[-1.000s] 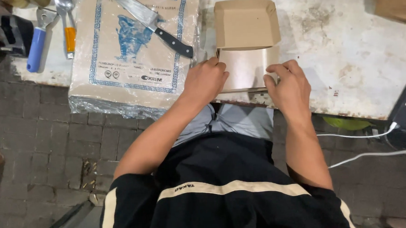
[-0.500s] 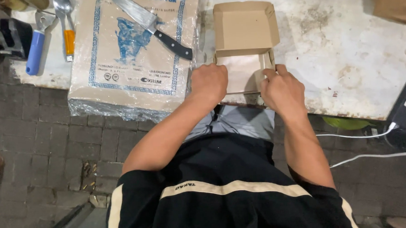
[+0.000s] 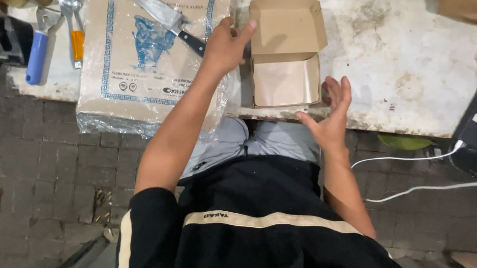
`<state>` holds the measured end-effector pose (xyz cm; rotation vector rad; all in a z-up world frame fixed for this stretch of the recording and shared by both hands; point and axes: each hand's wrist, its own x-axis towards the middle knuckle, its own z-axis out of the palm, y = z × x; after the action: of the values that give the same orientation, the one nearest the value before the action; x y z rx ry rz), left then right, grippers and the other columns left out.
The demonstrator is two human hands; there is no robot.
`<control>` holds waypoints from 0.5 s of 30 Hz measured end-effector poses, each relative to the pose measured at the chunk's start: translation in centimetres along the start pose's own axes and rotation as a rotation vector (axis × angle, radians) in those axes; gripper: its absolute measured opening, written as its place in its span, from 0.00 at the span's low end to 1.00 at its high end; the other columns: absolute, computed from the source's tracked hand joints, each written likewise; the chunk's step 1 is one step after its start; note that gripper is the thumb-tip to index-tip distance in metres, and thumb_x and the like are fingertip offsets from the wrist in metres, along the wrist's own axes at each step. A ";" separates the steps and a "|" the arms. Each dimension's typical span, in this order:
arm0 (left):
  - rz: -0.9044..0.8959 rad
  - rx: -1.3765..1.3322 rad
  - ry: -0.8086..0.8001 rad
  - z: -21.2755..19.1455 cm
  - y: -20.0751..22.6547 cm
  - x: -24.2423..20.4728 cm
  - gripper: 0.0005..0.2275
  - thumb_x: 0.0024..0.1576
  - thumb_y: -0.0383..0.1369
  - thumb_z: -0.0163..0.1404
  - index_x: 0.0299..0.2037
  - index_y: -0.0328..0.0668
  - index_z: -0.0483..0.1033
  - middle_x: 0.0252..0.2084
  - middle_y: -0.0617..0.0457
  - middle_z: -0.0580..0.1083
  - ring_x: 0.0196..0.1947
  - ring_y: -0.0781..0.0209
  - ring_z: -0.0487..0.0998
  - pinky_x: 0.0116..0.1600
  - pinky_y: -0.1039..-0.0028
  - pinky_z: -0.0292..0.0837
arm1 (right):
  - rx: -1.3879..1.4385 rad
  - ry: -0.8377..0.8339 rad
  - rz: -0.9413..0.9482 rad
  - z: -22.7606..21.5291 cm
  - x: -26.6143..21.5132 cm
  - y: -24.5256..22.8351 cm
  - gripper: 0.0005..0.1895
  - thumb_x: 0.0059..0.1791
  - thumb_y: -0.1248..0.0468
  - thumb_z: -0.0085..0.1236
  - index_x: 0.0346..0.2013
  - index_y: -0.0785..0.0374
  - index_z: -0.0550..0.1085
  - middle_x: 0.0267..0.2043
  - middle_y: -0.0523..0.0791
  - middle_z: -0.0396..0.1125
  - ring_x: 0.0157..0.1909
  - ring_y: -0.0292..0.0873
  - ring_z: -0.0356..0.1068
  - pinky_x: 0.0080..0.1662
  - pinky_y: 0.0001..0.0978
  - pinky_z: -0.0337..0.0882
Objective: The person uses a knife to cut a piece of cardboard from a plastic-wrapped stack, then places the cut piece into a small cardboard box. This process is repeated multiple times, with the person cutting cardboard and inserting it into boxes.
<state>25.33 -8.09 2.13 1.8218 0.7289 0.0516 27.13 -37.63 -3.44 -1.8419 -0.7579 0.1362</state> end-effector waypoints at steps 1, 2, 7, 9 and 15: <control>-0.144 -0.153 -0.040 0.3 -0.1 1.4 0.44 0.47 0.57 0.44 0.67 0.29 0.50 0.54 0.47 0.70 0.45 0.58 0.80 0.35 0.76 0.89 | -0.006 0.034 -0.067 0.4 0.0 0.4 0.55 0.46 0.66 0.70 0.72 0.58 0.37 0.70 0.61 0.51 0.73 0.57 0.53 0.72 0.47 0.54; -0.138 -0.154 -0.041 1.0 -1.6 3.2 0.44 0.47 0.57 0.44 0.67 0.29 0.50 0.54 0.47 0.70 0.45 0.58 0.80 0.35 0.76 0.89 | -0.009 0.038 -0.070 0.5 0.0 0.9 0.55 0.46 0.66 0.70 0.72 0.58 0.37 0.70 0.61 0.51 0.73 0.57 0.53 0.72 0.47 0.54; 0.121 -0.063 -0.046 2.0 -4.6 6.0 0.32 0.56 0.33 0.46 0.69 0.30 0.45 0.60 0.41 0.71 0.57 0.53 0.76 0.54 0.71 0.77 | 0.006 0.111 -0.058 1.0 -0.4 1.5 0.47 0.53 0.68 0.60 0.73 0.55 0.35 0.64 0.60 0.60 0.69 0.55 0.61 0.68 0.45 0.61; 0.199 -0.147 -0.088 0.9 -3.6 4.0 0.31 0.56 0.27 0.44 0.70 0.36 0.45 0.59 0.43 0.73 0.54 0.54 0.78 0.53 0.71 0.79 | -0.015 0.122 -0.058 1.0 -0.3 1.2 0.47 0.53 0.69 0.60 0.72 0.55 0.36 0.63 0.59 0.61 0.68 0.55 0.62 0.68 0.45 0.61; 0.667 0.084 -0.190 -1.2 -2.8 -2.0 0.29 0.57 0.14 0.48 0.67 0.51 0.59 0.66 0.47 0.63 0.61 0.50 0.69 0.61 0.62 0.76 | -0.069 0.160 -0.066 1.1 -0.4 2.0 0.46 0.53 0.68 0.61 0.73 0.55 0.38 0.58 0.58 0.65 0.64 0.54 0.65 0.64 0.45 0.64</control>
<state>21.97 -7.49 0.77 2.0471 -0.0309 0.2832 27.17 -37.40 -5.71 -1.8655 -0.7173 -0.0796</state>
